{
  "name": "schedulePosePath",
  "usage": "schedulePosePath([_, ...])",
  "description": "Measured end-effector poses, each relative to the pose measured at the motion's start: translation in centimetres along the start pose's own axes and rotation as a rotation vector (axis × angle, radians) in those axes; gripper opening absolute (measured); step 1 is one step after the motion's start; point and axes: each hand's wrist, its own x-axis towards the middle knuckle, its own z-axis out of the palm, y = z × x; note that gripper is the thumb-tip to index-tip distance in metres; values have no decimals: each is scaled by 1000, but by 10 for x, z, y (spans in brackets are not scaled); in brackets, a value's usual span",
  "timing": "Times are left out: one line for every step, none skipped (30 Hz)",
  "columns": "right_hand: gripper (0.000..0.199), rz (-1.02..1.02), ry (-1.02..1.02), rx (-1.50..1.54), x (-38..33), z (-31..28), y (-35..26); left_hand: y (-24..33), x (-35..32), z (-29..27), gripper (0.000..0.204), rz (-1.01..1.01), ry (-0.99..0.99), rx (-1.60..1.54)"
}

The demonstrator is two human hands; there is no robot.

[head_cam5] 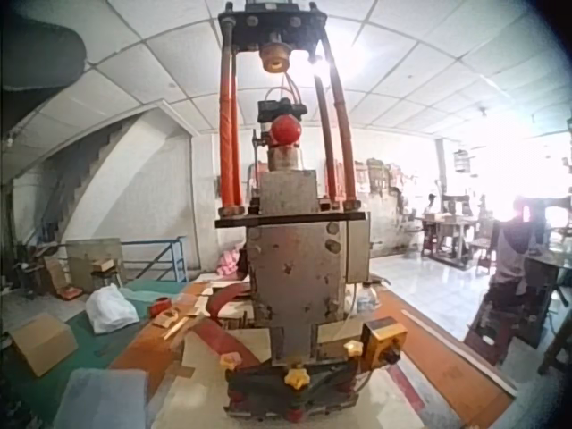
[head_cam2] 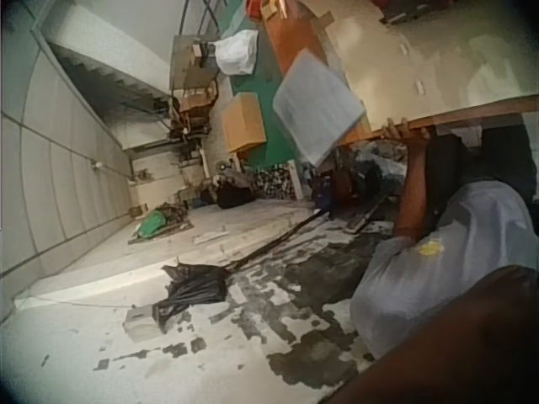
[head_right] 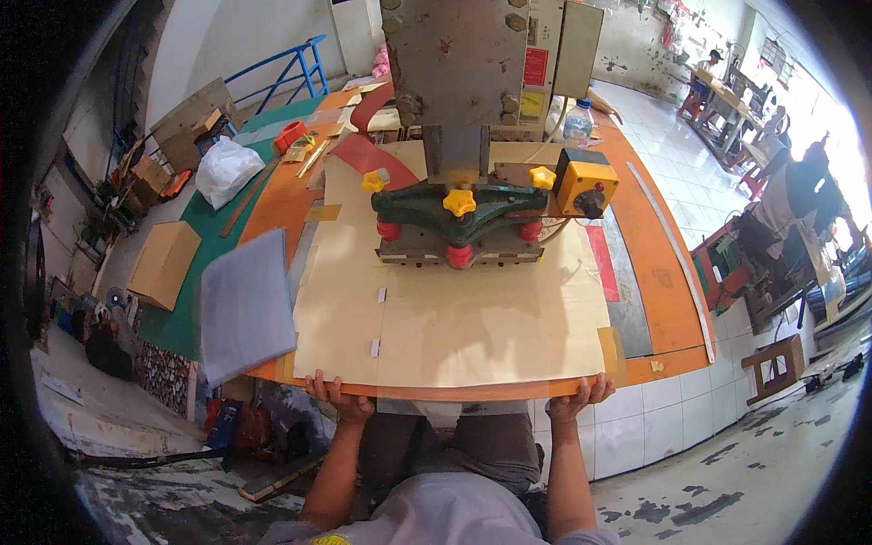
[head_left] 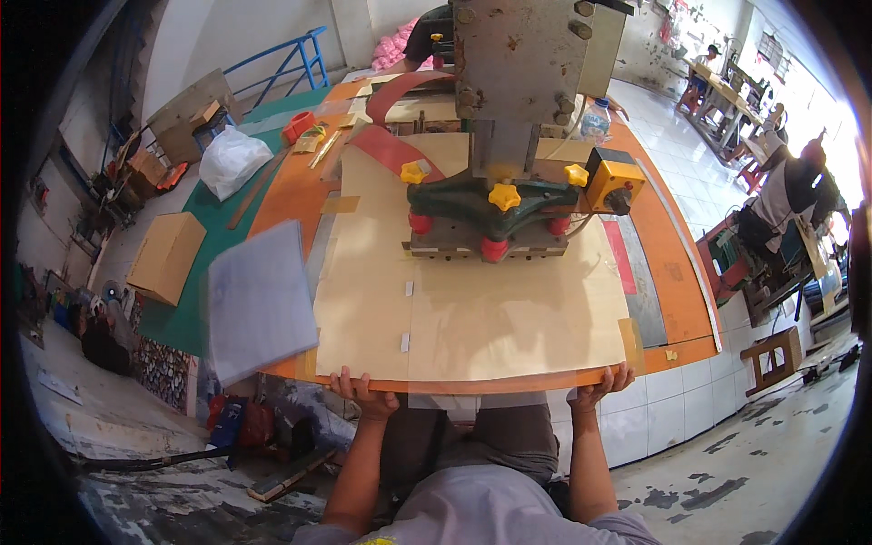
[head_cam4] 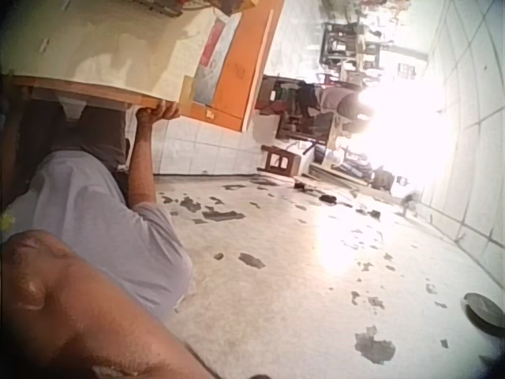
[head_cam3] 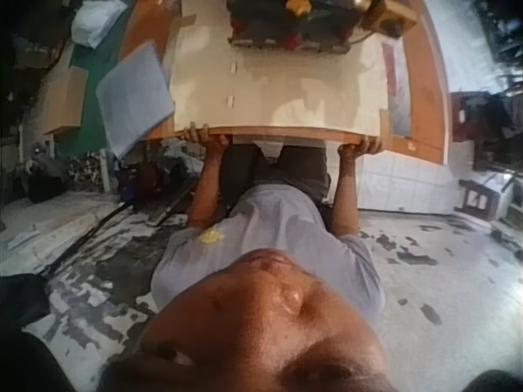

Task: The person operates a heat press machine by aligning a plastic sheet on the work surface, lowering the press head, and retrieving processed sheets from another worker.

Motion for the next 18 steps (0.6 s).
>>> schedulePosePath([54,1,-2,-3,1,0,-1,-1,-1,0,61,-2,2,-3])
schedulePosePath([54,2,-2,-2,2,0,-2,-2,-2,1,61,-3,4,-5])
schedulePosePath([55,2,4,-4,3,1,-4,-3,-3,1,61,-3,4,-4])
schedulePosePath([55,2,9,-6,3,1,-4,-3,-3,2,61,-4,8,-9])
schedulePosePath([55,1,9,-6,3,1,-4,-3,-3,2,61,-5,13,-14])
schedulePosePath([55,-2,9,-1,4,1,-4,-4,-4,2,61,-6,13,-13])
schedulePosePath([56,-6,10,3,3,1,-3,-3,-4,1,61,-3,6,-12])
schedulePosePath([56,-6,10,3,3,1,-3,-3,-4,1,62,0,-1,-11])
schedulePosePath([56,-4,9,-3,2,1,-2,-3,-4,1,62,0,-1,-11])
schedulePosePath([57,-1,7,-8,2,1,-2,-2,-4,0,62,-1,-4,-6])
schedulePosePath([57,-1,7,-9,2,1,-2,-2,-3,0,62,-1,-8,-2])
schedulePosePath([57,-5,11,-4,2,1,-2,-1,-2,0,62,-1,-8,-2])
schedulePosePath([57,-9,15,3,2,1,-2,-1,-2,0,62,1,-3,4])
schedulePosePath([57,-9,14,4,2,1,-2,-2,-2,0,62,4,2,10])
schedulePosePath([57,-4,13,6,2,1,-2,-2,-2,0,62,4,2,10])
schedulePosePath([57,1,12,9,1,1,-2,-2,-1,1,62,12,5,8])
schedulePosePath([57,2,12,9,1,1,-3,-2,-1,1,61,19,9,5])
schedulePosePath([57,9,7,-1,0,1,-3,-2,0,1,61,19,9,5])
